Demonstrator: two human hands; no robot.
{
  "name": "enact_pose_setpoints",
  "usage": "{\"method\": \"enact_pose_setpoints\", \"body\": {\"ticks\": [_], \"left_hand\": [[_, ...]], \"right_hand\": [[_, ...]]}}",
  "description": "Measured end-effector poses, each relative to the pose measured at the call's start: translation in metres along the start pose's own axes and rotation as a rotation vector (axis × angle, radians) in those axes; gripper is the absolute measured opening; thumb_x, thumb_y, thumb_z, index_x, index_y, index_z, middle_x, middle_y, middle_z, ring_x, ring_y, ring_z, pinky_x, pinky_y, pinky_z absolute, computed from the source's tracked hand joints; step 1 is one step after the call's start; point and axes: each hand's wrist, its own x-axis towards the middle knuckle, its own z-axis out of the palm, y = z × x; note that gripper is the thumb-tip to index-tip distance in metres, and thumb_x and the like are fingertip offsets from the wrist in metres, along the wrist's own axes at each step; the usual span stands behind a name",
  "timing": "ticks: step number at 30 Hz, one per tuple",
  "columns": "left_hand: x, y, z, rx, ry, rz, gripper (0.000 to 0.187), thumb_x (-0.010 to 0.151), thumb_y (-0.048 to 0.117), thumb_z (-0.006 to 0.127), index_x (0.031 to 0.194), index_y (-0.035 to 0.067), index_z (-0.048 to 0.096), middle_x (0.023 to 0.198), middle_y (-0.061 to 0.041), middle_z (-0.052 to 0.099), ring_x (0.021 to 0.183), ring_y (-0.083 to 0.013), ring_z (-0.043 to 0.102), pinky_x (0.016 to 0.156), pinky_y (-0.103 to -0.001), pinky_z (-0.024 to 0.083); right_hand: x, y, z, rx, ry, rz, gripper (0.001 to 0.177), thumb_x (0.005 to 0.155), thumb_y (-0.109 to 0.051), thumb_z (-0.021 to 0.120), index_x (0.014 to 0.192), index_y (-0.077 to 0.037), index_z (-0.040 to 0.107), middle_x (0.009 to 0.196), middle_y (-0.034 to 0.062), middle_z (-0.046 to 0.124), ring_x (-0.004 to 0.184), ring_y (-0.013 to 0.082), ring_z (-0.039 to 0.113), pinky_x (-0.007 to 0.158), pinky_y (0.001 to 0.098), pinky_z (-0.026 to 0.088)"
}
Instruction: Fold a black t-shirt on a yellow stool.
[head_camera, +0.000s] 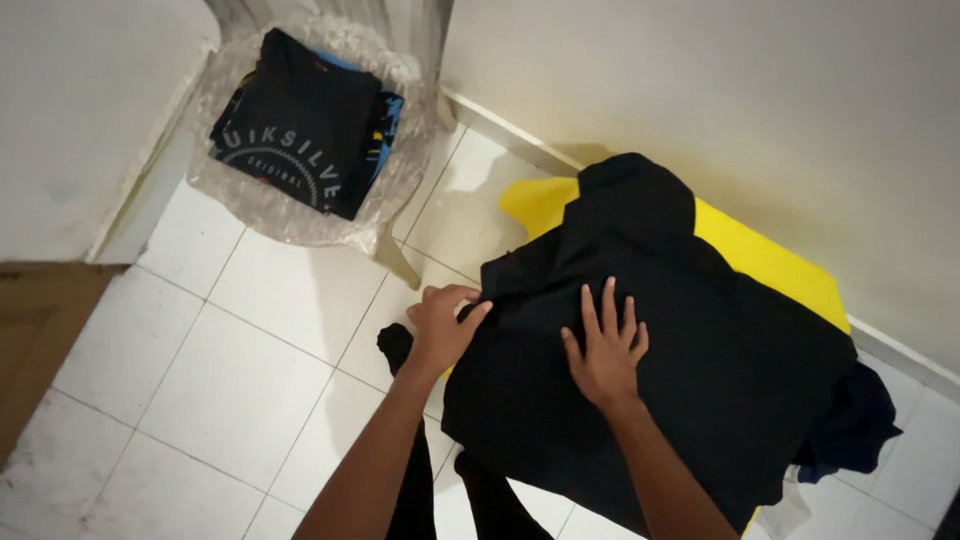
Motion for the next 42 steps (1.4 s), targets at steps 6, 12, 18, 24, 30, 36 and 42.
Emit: {"method": "enact_pose_setpoints", "body": {"ticks": [6,12,18,24,30,36,42], "left_hand": [[0.008,-0.014,0.011,-0.071,0.236,-0.113,0.007,0.094,0.021,0.07,0.098,0.016,0.072,0.099,0.001,0.071,0.092,-0.0225,0.063,0.09,-0.045,0.043],[0.038,0.012,-0.017,-0.005,0.379,-0.109,0.007,0.092,0.014,0.07,0.093,0.008,0.069,0.095,-0.003,0.071,0.099,-0.0278,0.061,0.088,-0.046,0.038],[0.054,-0.017,-0.006,-0.148,0.241,-0.14,0.012,0.098,0.022,0.067,0.102,0.011,0.068,0.103,-0.002,0.069,0.101,-0.0261,0.062,0.09,-0.044,0.049],[0.033,-0.062,0.005,0.018,0.191,0.043,0.037,0.086,0.018,0.073,0.122,0.009,0.068,0.125,-0.015,0.064,0.115,-0.0397,0.054,0.088,-0.058,0.037],[-0.029,-0.088,0.007,0.045,-0.173,-0.128,0.03,0.088,0.027,0.076,0.117,0.022,0.071,0.129,0.001,0.067,0.12,-0.0294,0.055,0.098,-0.05,0.04],[-0.059,-0.095,0.002,0.112,-0.183,0.204,0.053,0.081,0.019,0.079,0.133,0.02,0.066,0.135,-0.005,0.056,0.12,-0.0259,0.052,0.1,-0.049,0.033],[-0.038,-0.083,0.009,0.277,-0.21,0.253,0.079,0.063,0.02,0.09,0.136,0.012,0.06,0.144,-0.013,0.048,0.117,-0.0316,0.048,0.094,-0.052,0.032]], "right_hand": [[-0.022,-0.014,0.022,-0.09,-0.002,-0.121,0.073,0.096,-0.054,0.051,0.161,-0.032,0.024,0.173,0.0066,0.003,0.156,0.0403,0.004,0.12,0.065,0.002],[-0.019,-0.006,0.046,-0.115,-0.035,-0.08,0.076,0.096,-0.058,0.045,0.162,-0.028,0.023,0.172,0.0081,0.002,0.155,0.0416,0.002,0.118,0.0658,0.002],[-0.024,-0.008,0.059,-0.167,0.132,-0.125,0.073,0.098,-0.058,0.042,0.162,-0.027,0.026,0.173,0.0066,0.007,0.157,0.0406,0.006,0.12,0.0643,0.005],[-0.025,-0.017,0.06,-0.19,0.21,-0.102,0.071,0.097,-0.057,0.044,0.161,-0.029,0.03,0.174,0.0022,0.011,0.159,0.0366,0.012,0.122,0.0634,0.008],[-0.026,-0.026,0.059,-0.153,0.185,-0.036,0.076,0.091,-0.05,0.054,0.159,-0.024,0.034,0.17,0.0102,0.013,0.152,0.0445,0.009,0.116,0.0648,0.007],[-0.072,-0.102,0.096,0.01,0.38,0.107,0.071,0.094,-0.042,0.059,0.159,-0.02,0.039,0.173,0.012,0.019,0.158,0.042,0.015,0.123,0.0629,0.011],[-0.096,-0.144,0.13,0.032,0.318,0.038,0.081,0.081,-0.052,0.069,0.15,-0.018,0.042,0.164,0.0125,0.022,0.149,0.0453,0.015,0.115,0.0655,0.01]]}}
